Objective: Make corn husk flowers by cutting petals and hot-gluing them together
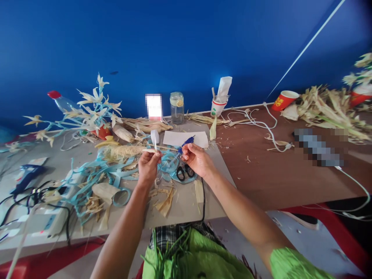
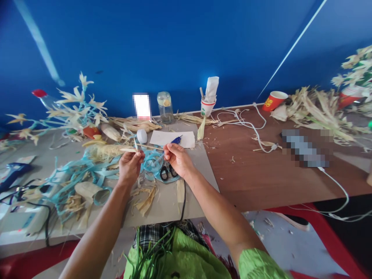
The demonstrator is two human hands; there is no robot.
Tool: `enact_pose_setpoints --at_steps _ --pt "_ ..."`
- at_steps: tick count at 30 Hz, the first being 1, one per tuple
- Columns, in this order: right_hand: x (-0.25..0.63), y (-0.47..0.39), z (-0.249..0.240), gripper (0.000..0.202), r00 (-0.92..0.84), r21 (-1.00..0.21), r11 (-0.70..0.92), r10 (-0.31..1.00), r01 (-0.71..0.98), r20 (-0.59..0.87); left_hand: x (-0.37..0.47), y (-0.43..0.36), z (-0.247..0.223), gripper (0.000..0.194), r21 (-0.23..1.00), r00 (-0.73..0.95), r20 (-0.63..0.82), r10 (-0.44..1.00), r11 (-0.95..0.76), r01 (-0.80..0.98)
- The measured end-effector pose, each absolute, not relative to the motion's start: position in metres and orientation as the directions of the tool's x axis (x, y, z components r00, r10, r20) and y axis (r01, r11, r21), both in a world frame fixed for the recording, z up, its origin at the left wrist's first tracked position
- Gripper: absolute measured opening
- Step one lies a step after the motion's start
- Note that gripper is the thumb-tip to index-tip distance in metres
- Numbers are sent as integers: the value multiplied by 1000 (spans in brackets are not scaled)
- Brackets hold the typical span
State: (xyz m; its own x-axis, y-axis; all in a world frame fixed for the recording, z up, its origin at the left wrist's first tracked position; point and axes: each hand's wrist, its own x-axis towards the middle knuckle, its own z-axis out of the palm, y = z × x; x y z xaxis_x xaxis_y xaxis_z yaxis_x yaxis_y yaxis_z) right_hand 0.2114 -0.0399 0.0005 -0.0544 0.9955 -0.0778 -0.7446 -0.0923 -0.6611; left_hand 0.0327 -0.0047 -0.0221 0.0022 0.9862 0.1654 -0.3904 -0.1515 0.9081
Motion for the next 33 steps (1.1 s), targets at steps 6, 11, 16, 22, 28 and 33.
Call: enact_pose_setpoints --at_steps 6,11,16,22,28,33 --pt "219 -39 3 29 -40 -762 -69 998 -644 -57 24 2 -16 24 859 -115 172 978 -206 -469" --pt "218 -43 14 27 40 -855 -29 998 -517 -57 16 8 -16 25 827 -195 204 959 -275 -490" --pt "209 -44 28 19 71 -936 -9 997 -352 -37 14 10 -17 25 837 -206 194 959 -272 -475" --pt "193 -30 40 30 15 -993 -5 1000 -116 -7 14 9 -17 23 848 -196 172 965 -246 -469" --pt "176 -5 32 31 -76 -896 104 994 432 79 13 10 -18 24 862 -196 155 968 -229 -452" --pt "156 7 21 32 -158 -550 256 963 795 221 12 11 -19 25 869 -213 147 966 -229 -439"
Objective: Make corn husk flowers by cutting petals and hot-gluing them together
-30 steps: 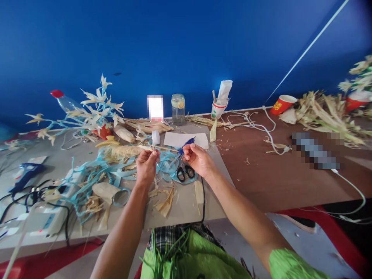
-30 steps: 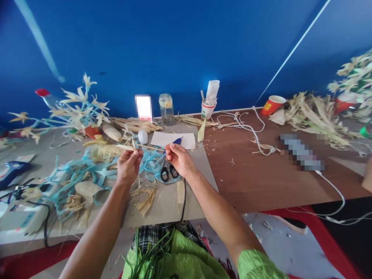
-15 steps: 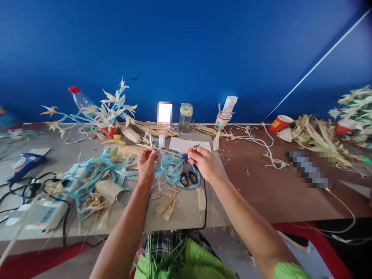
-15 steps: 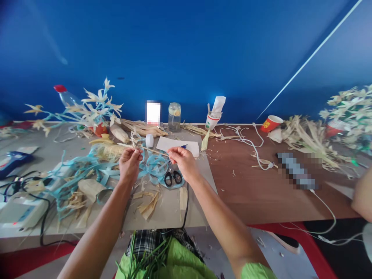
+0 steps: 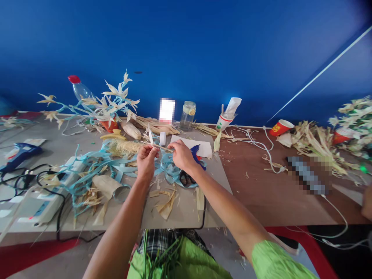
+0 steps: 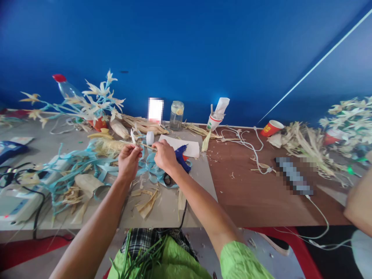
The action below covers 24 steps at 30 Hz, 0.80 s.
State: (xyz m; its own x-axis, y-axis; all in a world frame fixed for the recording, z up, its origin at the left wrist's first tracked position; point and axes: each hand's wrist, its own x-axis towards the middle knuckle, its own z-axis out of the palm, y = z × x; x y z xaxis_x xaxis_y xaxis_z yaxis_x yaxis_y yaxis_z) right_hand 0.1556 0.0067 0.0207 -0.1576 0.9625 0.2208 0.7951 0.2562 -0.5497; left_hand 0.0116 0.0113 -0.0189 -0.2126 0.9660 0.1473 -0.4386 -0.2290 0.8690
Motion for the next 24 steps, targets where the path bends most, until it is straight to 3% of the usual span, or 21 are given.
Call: enact_pose_setpoints --at_steps 5,10,19,24 --pt "144 6 12 37 -334 -351 376 926 858 175 9 14 -23 21 887 -264 171 949 -265 -377" --pt "154 -3 9 30 -429 -285 429 901 857 66 9 17 -26 19 903 -289 192 938 -284 -322" --pt "185 -21 15 23 -578 -319 547 816 774 -1 11 16 -27 19 932 -265 232 936 -292 -216" --pt "192 -27 19 22 -641 -440 594 766 674 53 12 10 -21 18 963 -213 198 957 -230 -143"
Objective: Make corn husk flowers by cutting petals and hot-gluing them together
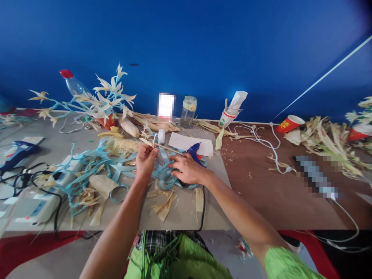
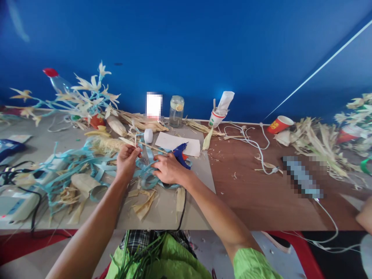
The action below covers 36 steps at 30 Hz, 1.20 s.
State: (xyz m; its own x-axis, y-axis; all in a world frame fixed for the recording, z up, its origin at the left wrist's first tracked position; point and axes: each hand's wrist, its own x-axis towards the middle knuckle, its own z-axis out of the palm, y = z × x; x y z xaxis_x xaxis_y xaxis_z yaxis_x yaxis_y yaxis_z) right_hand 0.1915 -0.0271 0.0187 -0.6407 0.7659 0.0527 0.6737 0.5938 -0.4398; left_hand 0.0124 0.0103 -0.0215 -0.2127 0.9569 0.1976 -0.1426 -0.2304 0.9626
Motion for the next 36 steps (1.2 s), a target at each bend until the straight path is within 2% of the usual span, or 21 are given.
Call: enact_pose_setpoints --at_steps 3,6,9,16,22,25,28,31,36 --pt "196 -23 21 29 -547 -533 560 813 634 202 13 9 -20 16 972 -206 171 964 -198 -122" --pt "202 -15 25 26 -348 -624 468 884 626 313 13 8 -19 14 976 -209 163 964 -189 -111" --pt "206 -11 29 21 -222 -690 391 919 609 326 14 7 -18 13 978 -196 163 967 -184 -96" --pt "205 -13 27 17 -176 -752 320 947 577 268 12 7 -20 10 972 -233 216 948 -232 -40" --pt "201 -2 26 34 -144 -691 261 964 674 224 8 11 -21 13 965 -323 206 924 -246 -89" --pt "191 16 24 31 -90 -643 242 961 726 260 7 13 -21 13 970 -328 193 925 -231 -81" --pt "174 38 21 33 -79 -596 181 978 782 193 6 13 -22 12 974 -315 179 932 -213 -77" --pt "153 56 20 45 -84 -551 143 988 822 132 6 13 -22 12 977 -310 169 936 -201 -74" --pt "125 77 15 71 -34 -454 86 992 887 123 5 13 -24 13 979 -321 158 934 -191 -73"
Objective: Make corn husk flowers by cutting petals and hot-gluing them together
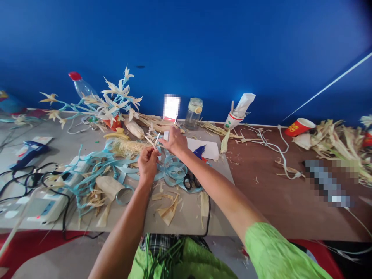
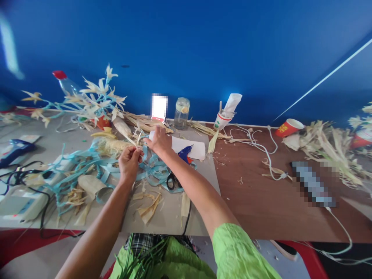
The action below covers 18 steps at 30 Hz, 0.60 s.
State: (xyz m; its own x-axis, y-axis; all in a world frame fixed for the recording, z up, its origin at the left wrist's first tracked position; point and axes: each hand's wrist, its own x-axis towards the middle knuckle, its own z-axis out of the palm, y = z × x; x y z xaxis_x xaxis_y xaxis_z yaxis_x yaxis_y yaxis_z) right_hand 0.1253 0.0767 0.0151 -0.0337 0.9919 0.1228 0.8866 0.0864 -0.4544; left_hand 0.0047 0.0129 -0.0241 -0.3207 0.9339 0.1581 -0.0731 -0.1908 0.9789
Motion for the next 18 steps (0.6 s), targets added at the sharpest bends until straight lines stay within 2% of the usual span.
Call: enact_pose_setpoints --at_steps 3,5,9,13,15,18 --pt "123 87 8 64 -52 -449 113 988 886 146 4 13 -25 14 976 -322 161 933 -198 -87" --pt "128 93 4 52 -45 -503 122 986 856 163 5 12 -25 14 973 -327 165 930 -209 -103" --pt "144 102 -2 36 84 -699 15 991 715 107 5 12 -23 15 972 -324 173 930 -215 -99" --pt "162 104 -6 33 95 -897 -99 993 432 -64 6 11 -22 15 981 -325 158 932 -186 -56" --pt "170 102 -9 33 81 -927 -112 993 359 -89 6 11 -22 16 983 -322 160 933 -180 -34" --pt "183 101 -12 31 110 -929 -119 990 352 -85 7 10 -22 16 983 -318 169 933 -184 -18"
